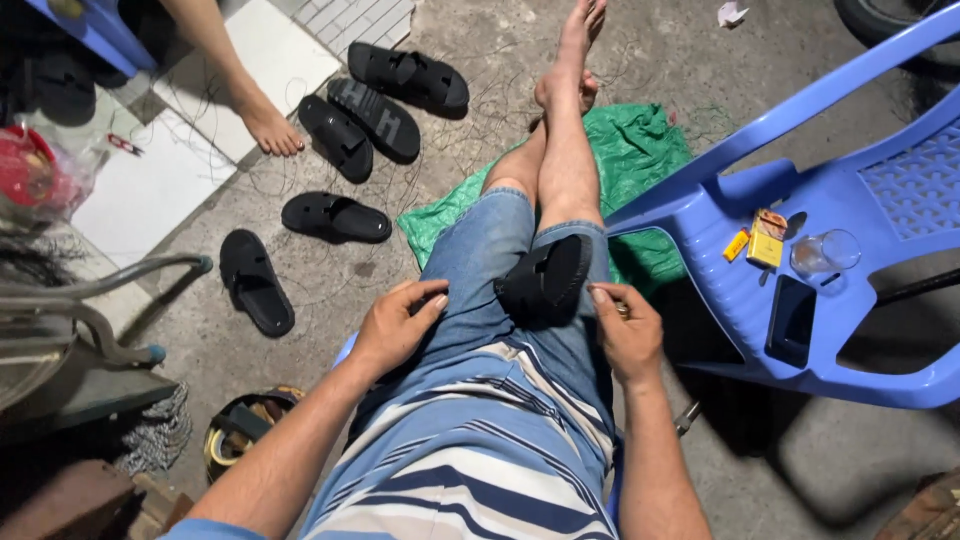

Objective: The person is hand-stitching the sole of a black shoe using a needle and thread while sitting on a chair.

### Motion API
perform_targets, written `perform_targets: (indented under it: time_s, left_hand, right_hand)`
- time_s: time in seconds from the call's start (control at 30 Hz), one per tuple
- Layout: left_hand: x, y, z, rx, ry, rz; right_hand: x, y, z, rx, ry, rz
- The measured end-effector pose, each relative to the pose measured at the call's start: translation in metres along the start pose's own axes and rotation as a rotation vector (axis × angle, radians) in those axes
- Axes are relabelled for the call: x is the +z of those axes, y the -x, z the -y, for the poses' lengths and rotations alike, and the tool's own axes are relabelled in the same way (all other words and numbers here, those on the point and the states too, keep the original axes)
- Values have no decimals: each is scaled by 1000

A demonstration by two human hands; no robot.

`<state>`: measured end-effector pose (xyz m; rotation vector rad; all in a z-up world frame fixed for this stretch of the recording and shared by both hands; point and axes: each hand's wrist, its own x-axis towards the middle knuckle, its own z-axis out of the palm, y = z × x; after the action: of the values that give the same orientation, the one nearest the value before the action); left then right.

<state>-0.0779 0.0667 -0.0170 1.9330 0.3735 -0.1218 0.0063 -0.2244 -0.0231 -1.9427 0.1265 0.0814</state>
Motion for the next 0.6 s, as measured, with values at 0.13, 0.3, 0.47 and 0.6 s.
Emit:
perform_targets:
  time_s: [0.13,0.3,0.47,0.6]
  left_hand:
    - [-2,0,-8,45,33,-11]
    - [-5,4,-8,1,-102,14]
    - [-7,10,-6,-28,-116,11]
    - [-6,10,-4,-13,-106,-13]
  right_hand:
    - [-17,18,11,-32,-109,27]
    - [-44,62,4,83,-122,189]
    - [-65,88,-45,175,-219,219]
    - [-59,87,-52,156,-259,156]
